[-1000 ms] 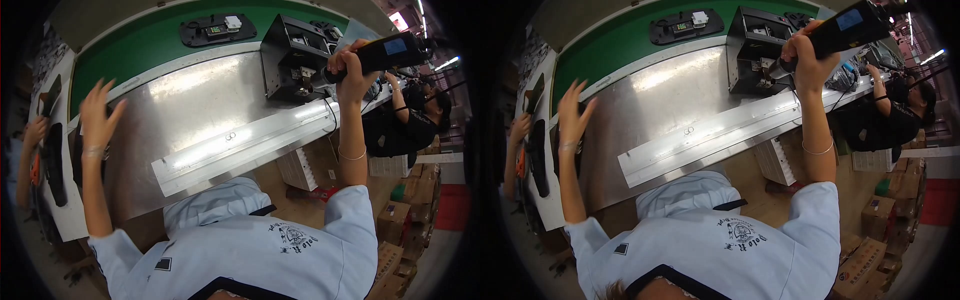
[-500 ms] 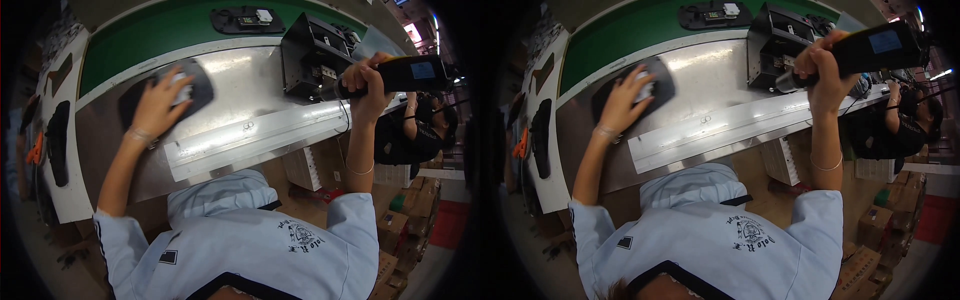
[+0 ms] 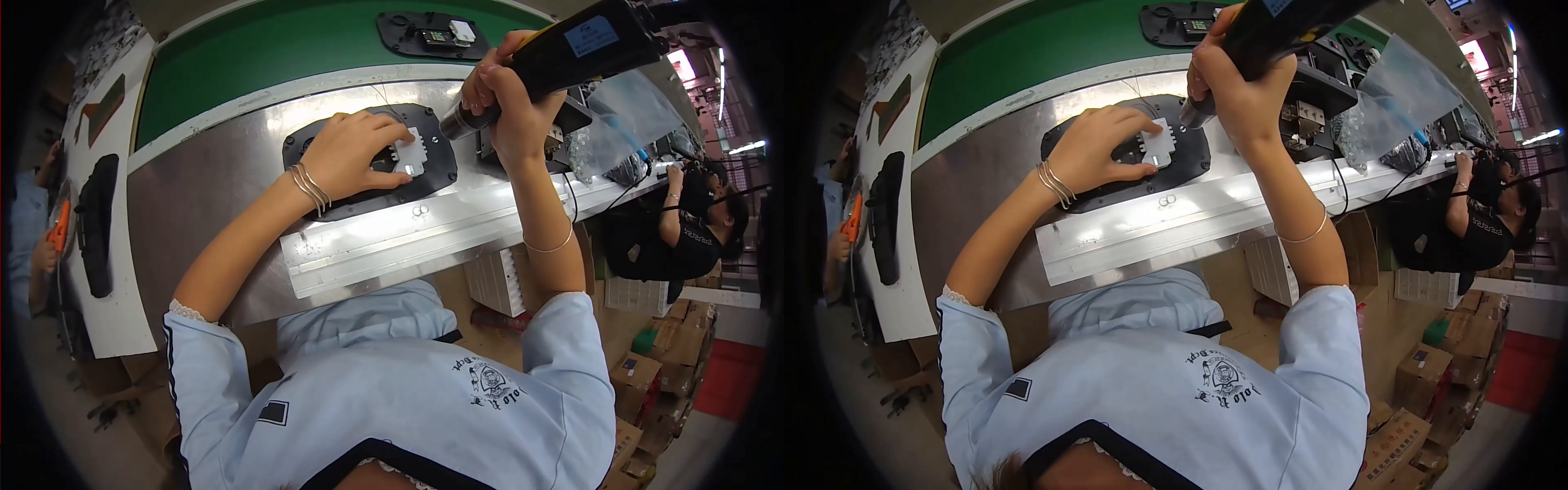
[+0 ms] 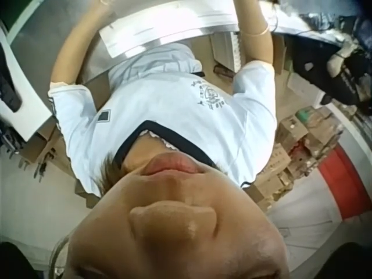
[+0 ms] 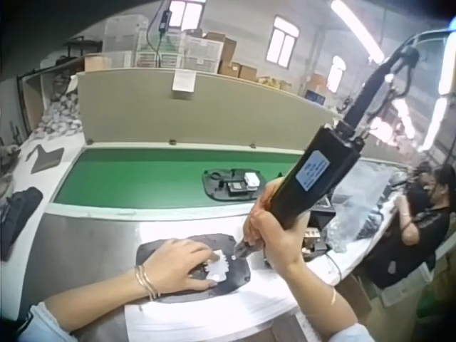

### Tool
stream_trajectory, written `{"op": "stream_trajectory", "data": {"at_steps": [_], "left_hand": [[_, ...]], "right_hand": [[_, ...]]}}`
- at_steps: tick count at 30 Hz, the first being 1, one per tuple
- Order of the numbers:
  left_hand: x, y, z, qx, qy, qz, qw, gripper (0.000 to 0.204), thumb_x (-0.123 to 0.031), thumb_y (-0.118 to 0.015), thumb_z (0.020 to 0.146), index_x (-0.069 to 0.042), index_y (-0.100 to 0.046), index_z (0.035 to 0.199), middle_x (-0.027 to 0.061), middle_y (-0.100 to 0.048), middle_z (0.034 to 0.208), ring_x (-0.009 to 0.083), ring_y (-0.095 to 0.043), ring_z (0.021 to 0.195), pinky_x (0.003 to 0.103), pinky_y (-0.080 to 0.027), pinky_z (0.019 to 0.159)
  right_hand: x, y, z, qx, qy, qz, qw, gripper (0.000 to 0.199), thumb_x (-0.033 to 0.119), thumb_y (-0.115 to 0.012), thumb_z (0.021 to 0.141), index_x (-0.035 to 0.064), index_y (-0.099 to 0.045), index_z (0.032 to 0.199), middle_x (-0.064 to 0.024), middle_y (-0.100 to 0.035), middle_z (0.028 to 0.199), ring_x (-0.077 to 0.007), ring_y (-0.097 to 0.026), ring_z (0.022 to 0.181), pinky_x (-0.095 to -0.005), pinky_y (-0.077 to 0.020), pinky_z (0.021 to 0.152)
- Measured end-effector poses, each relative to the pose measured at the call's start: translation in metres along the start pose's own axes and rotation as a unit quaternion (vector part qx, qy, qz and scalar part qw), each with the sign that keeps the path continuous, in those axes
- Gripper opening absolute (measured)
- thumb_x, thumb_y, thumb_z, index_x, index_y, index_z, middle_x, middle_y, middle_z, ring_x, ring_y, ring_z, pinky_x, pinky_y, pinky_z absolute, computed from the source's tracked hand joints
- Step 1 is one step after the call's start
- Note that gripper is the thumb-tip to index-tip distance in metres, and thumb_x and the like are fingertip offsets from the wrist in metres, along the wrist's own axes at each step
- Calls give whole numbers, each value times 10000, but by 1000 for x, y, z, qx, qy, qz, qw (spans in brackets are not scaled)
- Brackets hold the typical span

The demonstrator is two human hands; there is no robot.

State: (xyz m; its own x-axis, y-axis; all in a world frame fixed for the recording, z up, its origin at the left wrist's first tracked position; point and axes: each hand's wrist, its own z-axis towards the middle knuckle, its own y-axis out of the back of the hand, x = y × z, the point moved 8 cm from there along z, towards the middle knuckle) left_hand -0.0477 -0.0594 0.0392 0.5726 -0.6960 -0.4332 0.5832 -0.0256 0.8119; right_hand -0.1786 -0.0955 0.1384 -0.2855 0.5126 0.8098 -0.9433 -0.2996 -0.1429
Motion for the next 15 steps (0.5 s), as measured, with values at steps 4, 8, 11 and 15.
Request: {"op": "stream_trajectory", "data": {"at_steps": [4,8,11,15], "left_hand": [[5,-4,-4,-28,-5,-33,999,406,-299,-763,658,-82,-654,983,67,-629,979,259,-589,929,359,-457,825],[8,-6,-6,-42,0,-32,999,407,-375,-736,680,-134,-652,997,25,-618,942,217,-572,895,355,-423,853],[8,-6,-6,-50,-1,-28,998,415,-366,-740,674,-134,-647,1005,21,-615,930,215,-565,871,353,-424,847],[8,-6,-7,-52,-2,-20,998,417,-371,-735,679,-137,-641,1012,17,-616,936,209,-563,874,350,-420,842]], "right_hand": [[-11,-2,4,7,-11,10,1000,181,-22,-528,773,21,-433,921,-61,-438,602,-121,-411,452,-292,-404,457],[-14,-5,6,-6,-14,11,1000,185,-14,-532,770,26,-431,920,-58,-427,601,-122,-409,450,-293,-404,460],[-16,-7,5,1,-22,8,1000,188,-10,-532,768,28,-428,920,-57,-424,600,-124,-413,451,-293,-403,458],[-18,-8,5,3,-19,8,1000,196,-16,-534,761,28,-426,918,-57,-420,597,-128,-419,453,-296,-398,455]]}}
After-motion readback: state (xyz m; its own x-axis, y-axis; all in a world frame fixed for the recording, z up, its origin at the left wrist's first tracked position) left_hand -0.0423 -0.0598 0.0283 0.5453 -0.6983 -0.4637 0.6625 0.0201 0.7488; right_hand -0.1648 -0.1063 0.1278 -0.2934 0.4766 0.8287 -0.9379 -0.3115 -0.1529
